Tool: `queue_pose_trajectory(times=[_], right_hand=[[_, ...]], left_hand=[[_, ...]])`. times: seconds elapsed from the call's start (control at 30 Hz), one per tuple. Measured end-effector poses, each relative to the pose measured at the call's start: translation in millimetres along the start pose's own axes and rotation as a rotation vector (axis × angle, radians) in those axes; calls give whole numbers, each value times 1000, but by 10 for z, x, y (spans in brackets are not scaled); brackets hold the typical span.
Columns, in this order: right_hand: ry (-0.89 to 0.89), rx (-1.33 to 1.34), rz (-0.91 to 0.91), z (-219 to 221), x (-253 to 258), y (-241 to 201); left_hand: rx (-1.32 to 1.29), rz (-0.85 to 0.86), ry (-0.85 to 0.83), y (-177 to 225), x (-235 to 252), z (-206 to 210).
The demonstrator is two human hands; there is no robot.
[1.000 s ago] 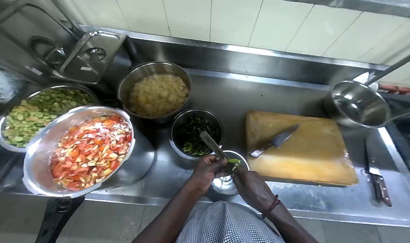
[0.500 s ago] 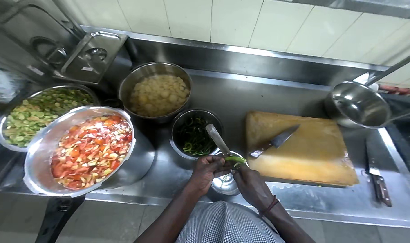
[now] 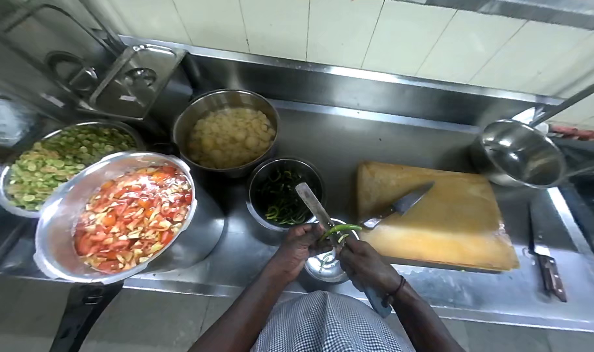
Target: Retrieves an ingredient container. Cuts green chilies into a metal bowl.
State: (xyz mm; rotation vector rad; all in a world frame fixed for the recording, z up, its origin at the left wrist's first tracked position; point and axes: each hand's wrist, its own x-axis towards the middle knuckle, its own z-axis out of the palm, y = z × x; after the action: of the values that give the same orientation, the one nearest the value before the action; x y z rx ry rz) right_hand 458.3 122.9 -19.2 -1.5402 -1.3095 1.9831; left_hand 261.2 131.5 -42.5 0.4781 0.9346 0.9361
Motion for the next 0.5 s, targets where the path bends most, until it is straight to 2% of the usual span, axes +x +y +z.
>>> queue_pose_trajectory(times=[0.13,0.27,0.37,0.5], right_hand=[[-289,445,53,-219,-59,15],[-628,656,39,-310,21,112],[-725,724,25,-273,57,145],[-743,787,38,-276,84,196]], left_hand=[[117,88,-122,41,42,-79],[331,188,-370,67,134,-47],[298,238,-515,54,233,-65],[215,194,-532,19,251,-68]])
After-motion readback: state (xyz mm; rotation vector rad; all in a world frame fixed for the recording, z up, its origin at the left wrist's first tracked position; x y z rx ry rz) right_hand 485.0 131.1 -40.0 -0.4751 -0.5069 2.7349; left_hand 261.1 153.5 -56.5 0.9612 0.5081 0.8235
